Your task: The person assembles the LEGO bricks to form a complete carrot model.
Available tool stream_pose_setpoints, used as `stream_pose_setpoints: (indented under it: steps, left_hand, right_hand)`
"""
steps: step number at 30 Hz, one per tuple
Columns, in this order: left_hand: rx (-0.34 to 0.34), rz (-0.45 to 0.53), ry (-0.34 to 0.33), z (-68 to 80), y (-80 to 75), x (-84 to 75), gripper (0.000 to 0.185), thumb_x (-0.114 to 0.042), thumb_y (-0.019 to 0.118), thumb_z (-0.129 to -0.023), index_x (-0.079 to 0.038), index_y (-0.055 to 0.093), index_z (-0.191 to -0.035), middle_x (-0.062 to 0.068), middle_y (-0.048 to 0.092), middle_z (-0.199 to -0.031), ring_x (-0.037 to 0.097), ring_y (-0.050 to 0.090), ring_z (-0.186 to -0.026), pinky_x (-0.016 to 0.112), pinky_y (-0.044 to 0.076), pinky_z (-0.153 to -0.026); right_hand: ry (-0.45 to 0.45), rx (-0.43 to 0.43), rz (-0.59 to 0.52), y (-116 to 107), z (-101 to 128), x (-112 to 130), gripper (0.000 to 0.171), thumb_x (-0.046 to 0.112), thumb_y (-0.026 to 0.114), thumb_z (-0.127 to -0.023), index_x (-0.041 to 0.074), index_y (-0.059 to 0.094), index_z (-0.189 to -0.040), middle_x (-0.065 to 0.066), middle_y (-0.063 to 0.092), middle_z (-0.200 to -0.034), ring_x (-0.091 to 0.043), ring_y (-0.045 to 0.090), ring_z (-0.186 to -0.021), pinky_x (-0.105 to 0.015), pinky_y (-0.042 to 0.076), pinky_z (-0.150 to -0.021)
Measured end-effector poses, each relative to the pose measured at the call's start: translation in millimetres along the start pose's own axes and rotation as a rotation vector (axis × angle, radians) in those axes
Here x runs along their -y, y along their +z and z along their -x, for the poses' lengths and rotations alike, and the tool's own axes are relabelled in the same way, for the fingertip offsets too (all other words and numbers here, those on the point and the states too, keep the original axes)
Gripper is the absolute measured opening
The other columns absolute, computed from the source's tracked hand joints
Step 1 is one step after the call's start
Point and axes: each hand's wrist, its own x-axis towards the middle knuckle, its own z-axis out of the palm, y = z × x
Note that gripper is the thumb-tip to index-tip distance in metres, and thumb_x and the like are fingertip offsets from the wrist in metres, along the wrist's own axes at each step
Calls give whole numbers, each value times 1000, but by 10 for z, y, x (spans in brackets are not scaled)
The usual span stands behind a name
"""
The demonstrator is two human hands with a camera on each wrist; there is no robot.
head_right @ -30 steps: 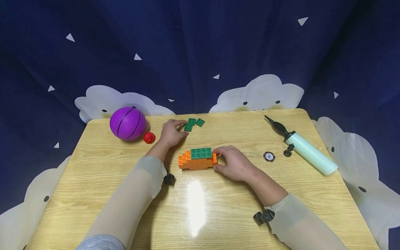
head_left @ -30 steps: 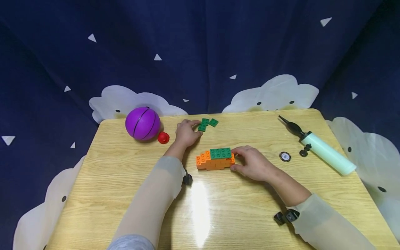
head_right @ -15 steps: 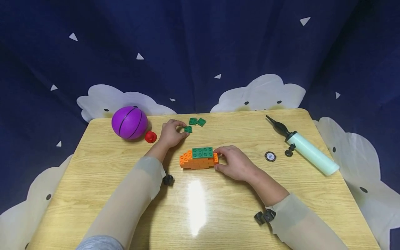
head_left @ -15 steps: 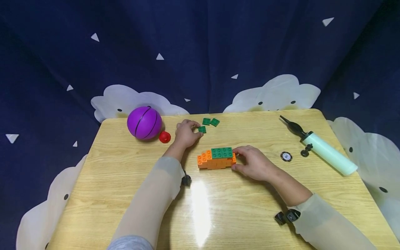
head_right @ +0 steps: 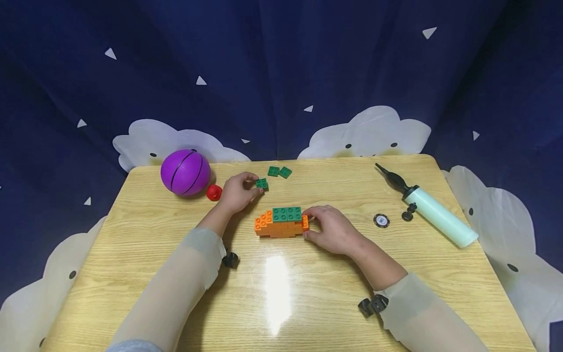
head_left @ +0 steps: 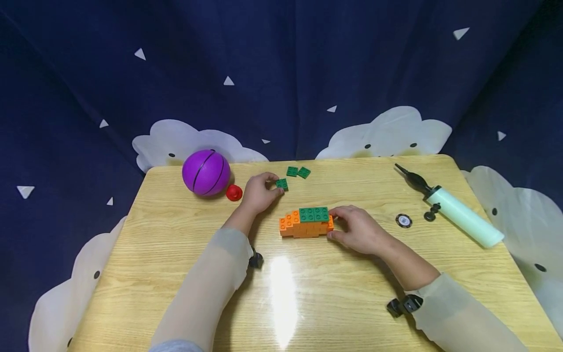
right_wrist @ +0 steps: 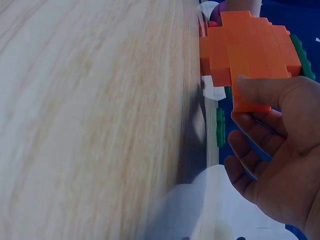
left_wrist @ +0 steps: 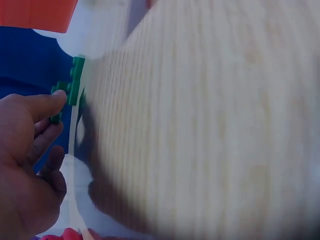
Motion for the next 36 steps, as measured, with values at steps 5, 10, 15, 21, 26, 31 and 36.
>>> stream_pose_setpoints:
  steps: [5, 10, 15, 21, 26, 31, 36]
  left_hand:
    - [0, 51, 16, 98, -46, 13, 33, -23, 83, -88, -11, 72, -116, 8, 71, -117, 28, 61, -105, 43, 49, -97]
    - [-3, 85, 31, 189, -76, 20, 31, -21, 83, -88, -13, 72, -116, 5, 71, -114, 26, 62, -102, 42, 50, -94]
    - [3, 95, 46, 274, -113, -19, 29, -21, 83, -89, -16, 73, -116, 3, 69, -115, 27, 61, -106, 43, 49, -96]
    - [13, 157, 60, 406, -158, -63, 28, -21, 82, -90, -18, 74, -117, 1, 67, -118, 28, 60, -110, 44, 50, -97]
    - [14, 202, 79, 506, -178, -83, 28, -20, 82, -91, -20, 75, -117, -1, 67, -117, 30, 59, -111, 45, 52, -96]
    - [15, 224, 85, 585, -199, -115, 28, -21, 82, -91, -23, 74, -118, -3, 66, -116, 29, 58, -111, 46, 52, -97]
    - [16, 233, 109, 669, -223, -155, 29, -20, 82, -91, -22, 74, -119, -3, 66, -117, 26, 58, -111, 46, 52, -97]
  right_hand:
    - [3, -8, -4, 9, 4, -2, 55, 24, 84, -89, 3, 64, -135, -15, 65, -134, -31, 61, -118, -52, 50, -100]
    - [0, -12, -4, 14, 18, -14, 55, 25, 83, -89, 2, 64, -135, -15, 65, -133, -31, 62, -114, -51, 52, -97]
    - [4, -13, -3, 19, 28, -26, 56, 25, 83, -90, 2, 63, -136, -15, 65, -134, -30, 62, -116, -50, 52, -98]
    - [2, -15, -8, 22, 35, -27, 55, 25, 83, -90, 2, 63, -136, -14, 65, -134, -30, 63, -115, -50, 52, -98]
    - [-1, -18, -16, 26, 29, -33, 53, 24, 83, -89, 4, 65, -134, -14, 65, -133, -30, 63, -115, -51, 52, -98]
    - [1, -17, -15, 27, 29, -35, 52, 24, 83, -90, 4, 65, -134, -14, 65, -134, -30, 62, -115, -51, 52, -98]
    - [4, -16, -15, 32, 26, -20, 54, 24, 83, -90, 3, 64, -135, -15, 65, -134, -31, 62, -115, -51, 52, -98]
